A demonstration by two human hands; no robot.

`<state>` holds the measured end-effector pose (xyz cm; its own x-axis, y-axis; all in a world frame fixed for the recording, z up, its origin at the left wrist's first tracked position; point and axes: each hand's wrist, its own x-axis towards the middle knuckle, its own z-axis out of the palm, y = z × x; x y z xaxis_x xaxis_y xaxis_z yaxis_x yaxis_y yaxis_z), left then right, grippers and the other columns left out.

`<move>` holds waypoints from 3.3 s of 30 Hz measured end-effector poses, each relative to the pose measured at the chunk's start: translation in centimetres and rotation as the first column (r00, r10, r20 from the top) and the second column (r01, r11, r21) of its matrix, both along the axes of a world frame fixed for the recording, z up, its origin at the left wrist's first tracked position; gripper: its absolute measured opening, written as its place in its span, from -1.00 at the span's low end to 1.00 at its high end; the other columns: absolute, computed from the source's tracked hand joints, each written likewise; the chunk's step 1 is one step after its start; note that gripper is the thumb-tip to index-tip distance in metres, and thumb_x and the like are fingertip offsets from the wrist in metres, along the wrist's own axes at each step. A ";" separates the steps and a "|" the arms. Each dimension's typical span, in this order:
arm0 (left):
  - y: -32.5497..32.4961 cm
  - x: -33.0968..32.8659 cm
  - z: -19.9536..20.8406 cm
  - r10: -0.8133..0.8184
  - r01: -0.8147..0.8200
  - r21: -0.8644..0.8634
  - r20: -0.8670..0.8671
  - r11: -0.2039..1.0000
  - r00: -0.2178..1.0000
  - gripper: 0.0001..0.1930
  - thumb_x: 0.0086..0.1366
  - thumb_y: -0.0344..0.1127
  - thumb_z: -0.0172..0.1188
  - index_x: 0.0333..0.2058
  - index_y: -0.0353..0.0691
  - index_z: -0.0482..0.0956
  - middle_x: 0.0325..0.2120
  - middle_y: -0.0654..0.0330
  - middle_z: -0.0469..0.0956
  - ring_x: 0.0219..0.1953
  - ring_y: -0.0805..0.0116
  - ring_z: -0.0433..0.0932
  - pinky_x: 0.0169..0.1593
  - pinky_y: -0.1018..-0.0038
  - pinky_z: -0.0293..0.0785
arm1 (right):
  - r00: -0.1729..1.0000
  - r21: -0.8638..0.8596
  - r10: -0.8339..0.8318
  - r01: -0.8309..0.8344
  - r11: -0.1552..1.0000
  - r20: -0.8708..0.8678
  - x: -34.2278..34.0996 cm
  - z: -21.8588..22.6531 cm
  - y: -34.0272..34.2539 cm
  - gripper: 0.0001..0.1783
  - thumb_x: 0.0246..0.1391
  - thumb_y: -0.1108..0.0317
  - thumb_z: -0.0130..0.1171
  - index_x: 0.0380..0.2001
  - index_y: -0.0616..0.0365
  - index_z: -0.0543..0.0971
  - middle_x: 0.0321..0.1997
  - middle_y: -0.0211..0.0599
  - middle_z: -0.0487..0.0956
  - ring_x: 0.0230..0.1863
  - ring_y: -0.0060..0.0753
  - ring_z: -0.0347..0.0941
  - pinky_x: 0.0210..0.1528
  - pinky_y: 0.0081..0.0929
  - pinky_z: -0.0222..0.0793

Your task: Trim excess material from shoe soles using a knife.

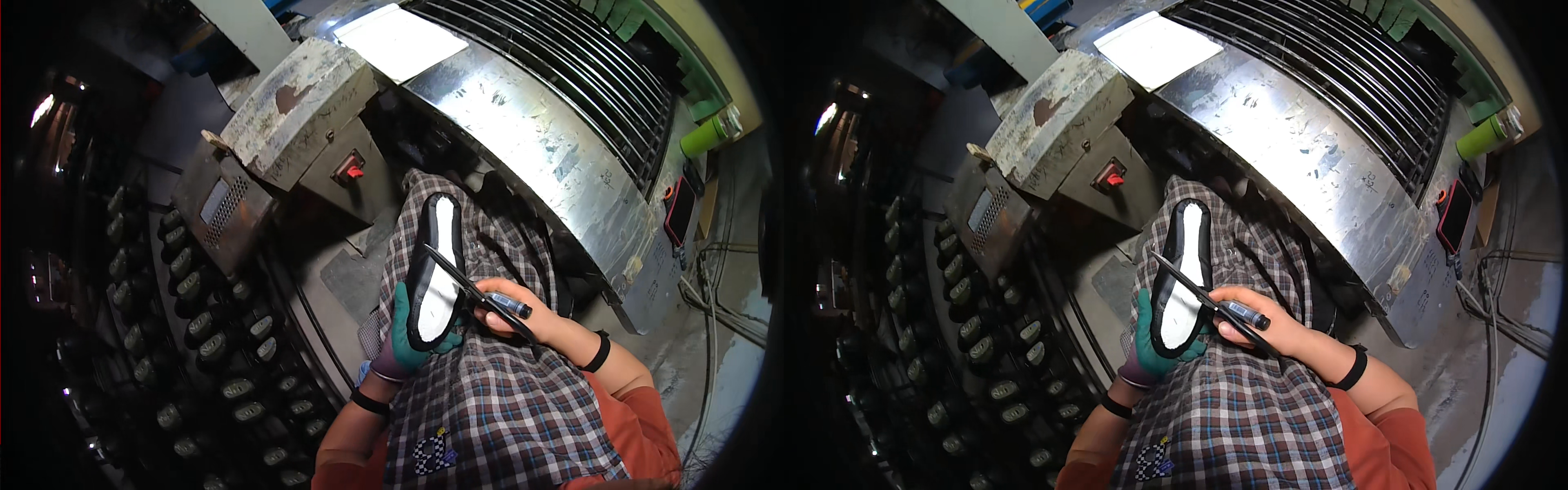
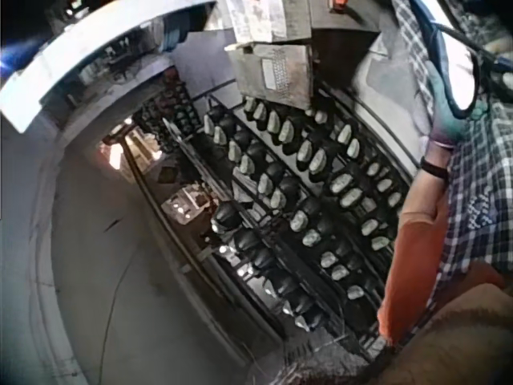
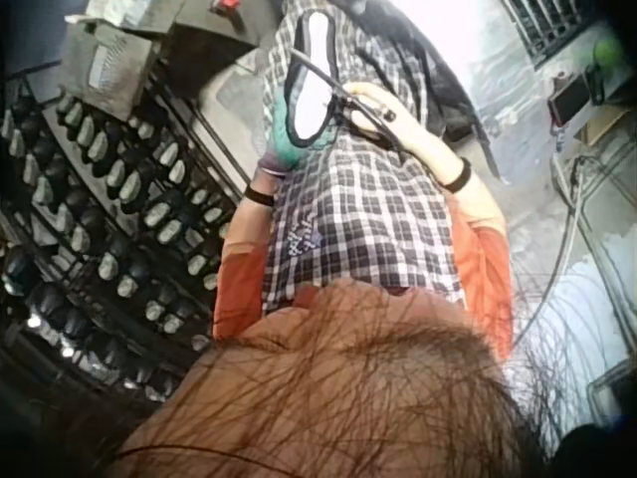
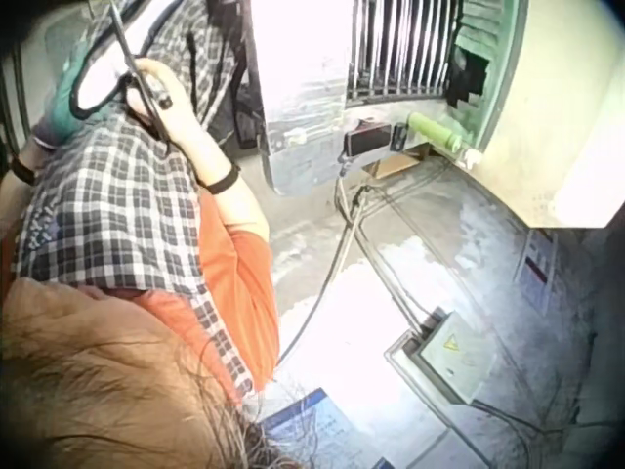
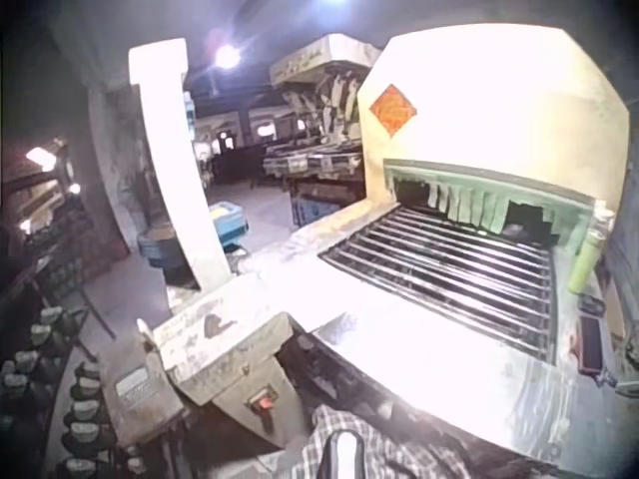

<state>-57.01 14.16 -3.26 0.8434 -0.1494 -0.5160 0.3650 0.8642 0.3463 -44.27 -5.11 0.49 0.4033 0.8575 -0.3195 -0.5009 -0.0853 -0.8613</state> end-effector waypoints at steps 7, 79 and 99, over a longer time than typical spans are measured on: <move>0.1 1.1 1.2 0.123 -0.132 -0.044 -0.171 0.990 0.978 -0.20 0.31 0.41 -0.42 0.00 -0.21 0.44 -0.42 0.12 0.56 -0.58 0.35 0.45 -0.49 0.47 0.36 | 0.996 -0.028 -0.008 0.005 1.000 -0.092 -0.4 -0.5 0.5 -0.47 0.10 0.37 0.24 0.13 0.20 0.34 -0.19 -0.43 0.51 -0.19 -0.66 0.41 -0.13 -0.64 0.38; 2.8 0.4 -1.8 -0.004 0.040 -0.258 0.140 0.965 0.990 -0.24 0.37 0.31 -0.39 0.26 -0.22 0.17 0.00 -0.01 0.48 -0.15 0.13 0.61 -0.43 0.45 0.60 | -0.036 -0.492 0.492 -0.007 0.870 0.870 3.2 1.7 1.5 -0.29 -0.41 0.49 0.24 0.01 -0.10 0.51 -0.46 -0.28 0.48 -0.47 -0.19 0.48 -0.47 -0.29 0.41; 2.0 0.7 -0.9 0.119 -0.117 -0.352 -0.016 0.929 0.993 -0.27 0.35 0.30 -0.26 0.25 -0.16 0.20 -0.03 -0.04 0.50 -0.14 0.02 0.60 -0.48 0.26 0.64 | -0.041 -0.488 0.487 -0.027 0.872 0.872 1.2 1.1 1.0 -0.22 -0.43 0.48 0.26 0.07 -0.09 0.47 -0.44 -0.23 0.45 -0.52 -0.19 0.46 -0.50 -0.34 0.40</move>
